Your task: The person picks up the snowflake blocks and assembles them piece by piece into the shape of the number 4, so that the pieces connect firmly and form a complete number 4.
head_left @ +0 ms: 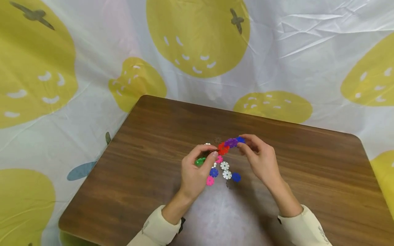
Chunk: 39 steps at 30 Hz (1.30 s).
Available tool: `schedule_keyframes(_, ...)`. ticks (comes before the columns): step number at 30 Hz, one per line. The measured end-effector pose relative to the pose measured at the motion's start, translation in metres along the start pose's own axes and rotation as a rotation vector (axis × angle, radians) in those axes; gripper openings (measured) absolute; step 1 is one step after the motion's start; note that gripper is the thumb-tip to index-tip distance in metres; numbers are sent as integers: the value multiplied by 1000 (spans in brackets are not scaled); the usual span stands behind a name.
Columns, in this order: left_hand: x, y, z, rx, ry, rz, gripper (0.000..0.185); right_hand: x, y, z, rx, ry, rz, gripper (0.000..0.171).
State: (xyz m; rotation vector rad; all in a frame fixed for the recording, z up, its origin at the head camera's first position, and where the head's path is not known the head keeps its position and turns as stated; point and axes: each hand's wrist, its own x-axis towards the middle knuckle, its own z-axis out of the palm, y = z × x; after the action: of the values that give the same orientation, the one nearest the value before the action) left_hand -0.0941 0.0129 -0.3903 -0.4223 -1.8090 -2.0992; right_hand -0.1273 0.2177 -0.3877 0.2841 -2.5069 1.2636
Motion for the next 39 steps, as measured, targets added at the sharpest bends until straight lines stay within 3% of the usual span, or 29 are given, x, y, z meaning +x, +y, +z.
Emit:
schedule_keyframes(13, -1, -1, 2, -9, -8, 1, 11, -6, -38, -20, 171, 121, -113, 26)
schedule_keyframes(27, -2, 0, 4, -10, -33, 27, 10, -8, -71, -35, 198, 192, -142, 28)
schedule_keyframes(39, -4, 0, 5, 20, -45, 81, 9, -12, -79, -36, 170, 178, -157, 22)
